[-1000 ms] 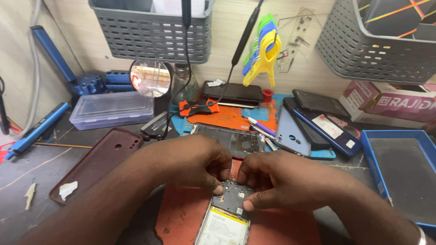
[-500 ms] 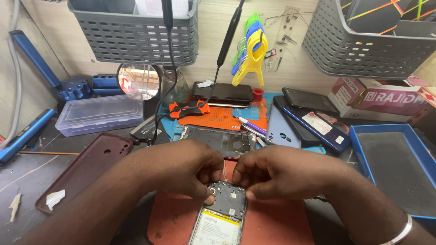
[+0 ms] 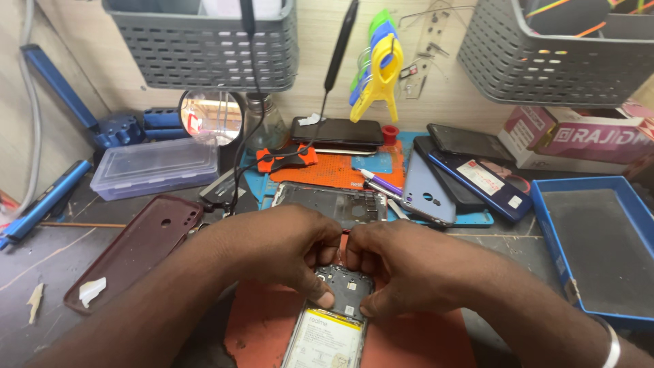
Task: The person assembles a smartphone by connecting a ribbon cable to the motherboard and placing the battery into the chassis. They then use a screwdriver to secure a metal bracket over the motherboard components.
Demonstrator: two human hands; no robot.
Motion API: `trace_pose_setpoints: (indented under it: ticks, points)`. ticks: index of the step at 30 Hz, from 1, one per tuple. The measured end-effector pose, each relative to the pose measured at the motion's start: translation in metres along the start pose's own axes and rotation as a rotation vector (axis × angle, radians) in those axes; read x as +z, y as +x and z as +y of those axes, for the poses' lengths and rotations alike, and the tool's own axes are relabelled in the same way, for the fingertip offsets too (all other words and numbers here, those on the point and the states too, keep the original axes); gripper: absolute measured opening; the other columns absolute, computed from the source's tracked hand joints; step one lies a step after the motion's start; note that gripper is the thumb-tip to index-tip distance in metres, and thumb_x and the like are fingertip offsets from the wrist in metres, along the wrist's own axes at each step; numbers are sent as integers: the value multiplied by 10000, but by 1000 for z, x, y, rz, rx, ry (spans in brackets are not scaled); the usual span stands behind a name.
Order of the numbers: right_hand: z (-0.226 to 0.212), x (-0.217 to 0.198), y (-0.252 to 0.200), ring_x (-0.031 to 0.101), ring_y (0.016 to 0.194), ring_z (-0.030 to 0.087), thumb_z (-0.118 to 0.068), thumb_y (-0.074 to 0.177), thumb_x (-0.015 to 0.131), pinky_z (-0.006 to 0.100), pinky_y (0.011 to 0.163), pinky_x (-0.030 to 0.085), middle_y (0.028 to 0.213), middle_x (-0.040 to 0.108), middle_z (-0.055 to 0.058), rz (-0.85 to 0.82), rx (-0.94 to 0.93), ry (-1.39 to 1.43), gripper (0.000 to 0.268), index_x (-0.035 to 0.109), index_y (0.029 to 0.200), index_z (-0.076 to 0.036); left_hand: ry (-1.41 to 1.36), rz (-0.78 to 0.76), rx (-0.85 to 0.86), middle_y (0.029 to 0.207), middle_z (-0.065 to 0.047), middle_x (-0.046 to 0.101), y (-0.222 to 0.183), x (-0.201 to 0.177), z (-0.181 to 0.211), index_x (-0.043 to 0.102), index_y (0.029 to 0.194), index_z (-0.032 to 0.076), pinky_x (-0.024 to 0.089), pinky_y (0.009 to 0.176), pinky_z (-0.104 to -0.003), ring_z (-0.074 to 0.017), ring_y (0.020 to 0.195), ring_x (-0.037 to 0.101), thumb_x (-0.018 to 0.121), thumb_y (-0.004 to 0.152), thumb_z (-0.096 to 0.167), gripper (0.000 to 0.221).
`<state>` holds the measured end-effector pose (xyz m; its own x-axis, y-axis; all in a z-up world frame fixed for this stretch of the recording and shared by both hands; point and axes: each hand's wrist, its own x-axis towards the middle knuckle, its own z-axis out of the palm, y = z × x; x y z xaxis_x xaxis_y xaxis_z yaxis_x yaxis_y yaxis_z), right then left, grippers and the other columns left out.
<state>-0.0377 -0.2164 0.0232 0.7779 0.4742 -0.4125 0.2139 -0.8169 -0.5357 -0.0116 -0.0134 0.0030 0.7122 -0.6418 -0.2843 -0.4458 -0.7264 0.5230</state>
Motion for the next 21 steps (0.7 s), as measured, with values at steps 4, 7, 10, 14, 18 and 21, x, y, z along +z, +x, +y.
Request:
trace_pose_setpoints:
  ticks: [4,7,10,14,18,21]
  points:
    - [10,-4,3,662,787,129,-220,639,898,307,730,564,853,688,2,-7,-36,-34,480,645,1038,-133,169,35,-6,857,-89,726,-2,-1,13,649,935,95,528,731,-417,-302,840,691,933,599,342,505]
    - [13,-3,9,685,816,125,-202,607,924,300,757,567,875,734,-9,11,-63,-27,488,681,1025,-135,216,67,-52,910,-115,731,-2,4,20,653,976,97,534,776,-444,-352,916,695,941,590,305,524]
    - [12,-1,7,689,812,141,-226,616,953,312,750,561,857,737,5,34,-9,-33,481,690,1010,-136,163,43,-136,856,-96,722,-3,0,22,640,961,82,534,732,-429,-321,838,689,938,593,261,505]
    - [18,-7,0,686,803,150,-248,686,889,328,726,542,836,730,4,17,-56,-55,379,697,990,-130,-27,67,-118,806,-54,731,-8,1,16,668,907,75,545,681,-385,-232,770,703,936,586,265,459]
    - [22,-11,5,705,795,142,-272,816,781,319,718,552,836,756,-1,11,-181,21,196,730,936,-126,-50,92,-98,813,-36,726,-11,4,11,661,962,112,547,676,-365,-207,757,692,922,587,274,485]
    - [14,-7,9,689,765,156,-291,814,811,340,698,536,813,737,23,41,-37,-114,223,710,926,-127,-61,87,-54,820,-51,724,-11,4,8,656,955,90,542,689,-376,-226,769,690,915,605,271,471]
